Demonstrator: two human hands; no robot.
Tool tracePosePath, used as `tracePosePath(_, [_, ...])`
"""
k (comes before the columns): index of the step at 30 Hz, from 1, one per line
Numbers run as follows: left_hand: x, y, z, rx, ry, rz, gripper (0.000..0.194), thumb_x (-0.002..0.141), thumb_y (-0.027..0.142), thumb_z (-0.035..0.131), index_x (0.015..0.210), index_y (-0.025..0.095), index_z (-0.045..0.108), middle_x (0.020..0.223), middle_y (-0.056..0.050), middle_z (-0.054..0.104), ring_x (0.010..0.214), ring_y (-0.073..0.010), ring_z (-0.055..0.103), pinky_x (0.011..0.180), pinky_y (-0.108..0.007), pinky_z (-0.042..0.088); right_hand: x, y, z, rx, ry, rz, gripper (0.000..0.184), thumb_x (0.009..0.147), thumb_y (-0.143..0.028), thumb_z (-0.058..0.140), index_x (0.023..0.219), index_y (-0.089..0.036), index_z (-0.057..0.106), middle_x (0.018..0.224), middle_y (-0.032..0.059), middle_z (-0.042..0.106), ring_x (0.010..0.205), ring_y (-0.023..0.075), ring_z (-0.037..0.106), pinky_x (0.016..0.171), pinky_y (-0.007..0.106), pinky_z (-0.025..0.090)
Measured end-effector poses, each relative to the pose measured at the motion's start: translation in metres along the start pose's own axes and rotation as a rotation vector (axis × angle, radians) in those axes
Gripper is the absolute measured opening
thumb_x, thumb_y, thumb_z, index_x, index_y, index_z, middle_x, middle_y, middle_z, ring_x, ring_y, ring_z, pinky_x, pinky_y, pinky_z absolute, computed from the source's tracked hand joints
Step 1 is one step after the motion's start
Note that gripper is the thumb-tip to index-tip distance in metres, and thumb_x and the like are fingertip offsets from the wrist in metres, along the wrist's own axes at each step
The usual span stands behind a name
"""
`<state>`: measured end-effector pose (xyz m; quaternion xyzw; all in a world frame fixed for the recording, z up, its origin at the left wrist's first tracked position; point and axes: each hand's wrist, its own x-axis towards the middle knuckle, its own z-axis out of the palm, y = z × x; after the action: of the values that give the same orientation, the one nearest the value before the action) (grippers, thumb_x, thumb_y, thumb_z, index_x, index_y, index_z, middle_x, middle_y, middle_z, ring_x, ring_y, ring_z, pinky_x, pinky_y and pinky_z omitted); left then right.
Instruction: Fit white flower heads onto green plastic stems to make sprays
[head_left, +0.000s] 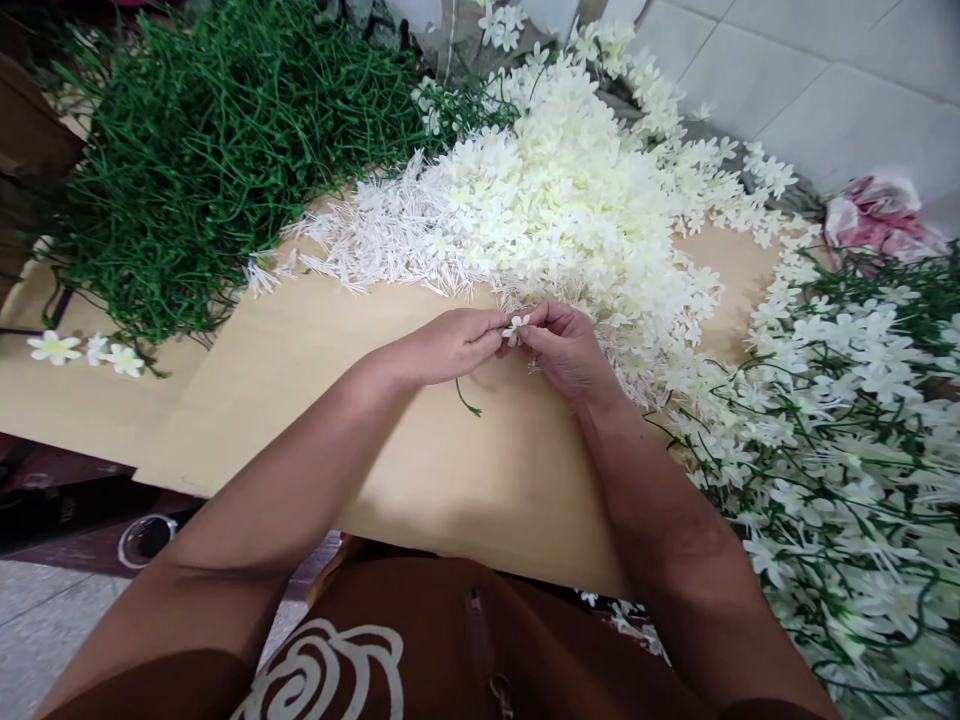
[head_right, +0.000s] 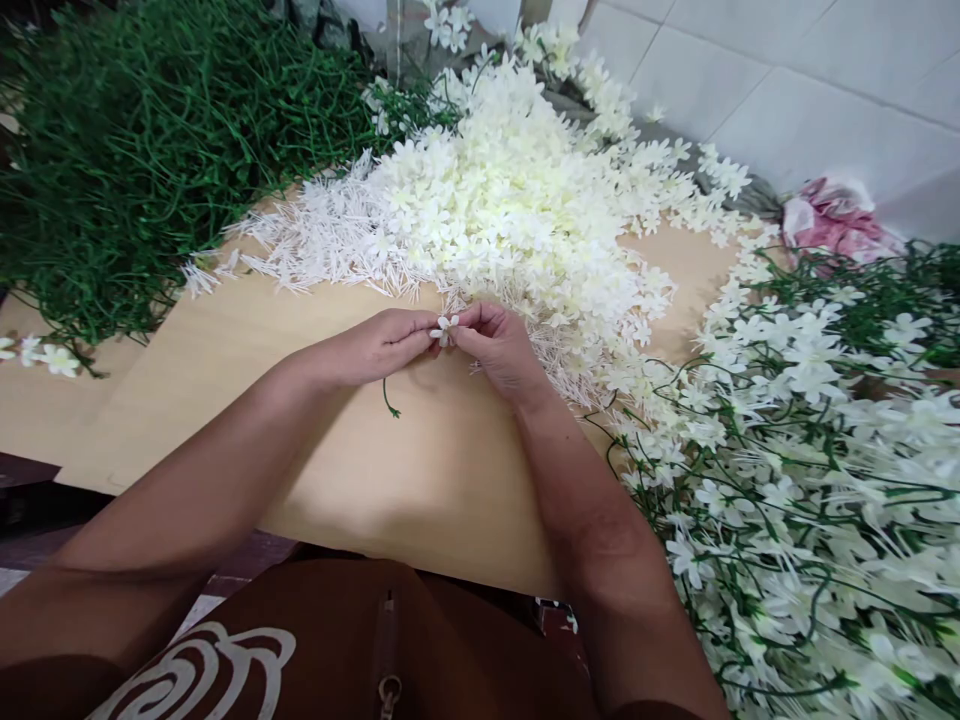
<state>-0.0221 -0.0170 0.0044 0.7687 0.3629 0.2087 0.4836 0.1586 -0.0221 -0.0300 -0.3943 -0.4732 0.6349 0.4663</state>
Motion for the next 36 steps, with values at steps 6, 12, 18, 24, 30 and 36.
tracePosePath(6, [0.0009,0.0026,-0.0004,-0.070,0.050,0.002,0.016,0.082,0.023,0.043,0.068,0.018,0.048,0.064,0.003,0.044,0.064,-0.0118,0.041,0.066,-0.025,0.032,0.0002,-0.0020,-0.0023,-0.015,0.017,0.059,0.030,0.055,-0.038,0.087,0.063,-0.021,0.064,0.063,-0.0045,0.066,0.059,0.0085,0.058,0.062,0.024,0.050])
tracePosePath(12, [0.0013,0.0001,-0.0046,0.000,0.047,-0.016,0.014,0.081,0.018,0.044,0.070,0.018,0.053,0.066,0.002,0.052,0.065,-0.0122,0.046,0.067,-0.024,0.034,-0.0005,-0.0028,-0.0013,-0.009,0.002,0.054,0.029,0.060,-0.043,0.084,0.069,-0.021,0.066,0.065,-0.0037,0.067,0.065,0.0115,0.063,0.070,0.028,0.053])
tracePosePath(18, [0.0026,-0.0051,-0.0063,0.066,0.051,-0.029,0.017,0.078,0.015,0.044,0.075,0.017,0.060,0.072,0.001,0.060,0.071,-0.0136,0.052,0.068,-0.023,0.036,-0.0019,-0.0037,-0.0031,-0.041,0.004,0.039,0.030,0.062,-0.044,0.083,0.071,-0.022,0.065,0.067,-0.0039,0.066,0.063,0.0107,0.062,0.069,0.028,0.053])
tracePosePath(24, [0.0015,-0.0006,-0.0067,-0.036,0.033,-0.054,0.015,0.076,0.016,0.045,0.071,0.017,0.060,0.069,0.001,0.058,0.070,-0.0132,0.051,0.069,-0.023,0.036,-0.0019,-0.0028,-0.0038,-0.092,0.013,0.034,0.028,0.063,-0.041,0.082,0.070,-0.021,0.063,0.065,-0.0043,0.064,0.061,0.0102,0.060,0.067,0.028,0.053])
tracePosePath(30, [0.0007,0.0039,-0.0067,-0.098,0.010,-0.087,0.015,0.078,0.016,0.045,0.067,0.016,0.056,0.065,0.002,0.052,0.065,-0.0116,0.046,0.067,-0.023,0.034,-0.0017,-0.0045,-0.0021,-0.154,0.000,-0.001,0.026,0.064,-0.039,0.081,0.068,-0.021,0.064,0.062,-0.0044,0.064,0.059,0.0090,0.058,0.064,0.026,0.051])
tracePosePath(36, [0.0031,-0.0036,-0.0045,-0.169,0.028,-0.061,0.016,0.082,0.018,0.048,0.067,0.017,0.055,0.066,0.002,0.052,0.066,-0.0112,0.046,0.067,-0.022,0.034,-0.0033,-0.0065,0.0009,-0.213,-0.016,-0.005,0.025,0.065,-0.038,0.080,0.067,-0.021,0.062,0.063,-0.0030,0.067,0.062,0.0108,0.061,0.064,0.026,0.049])
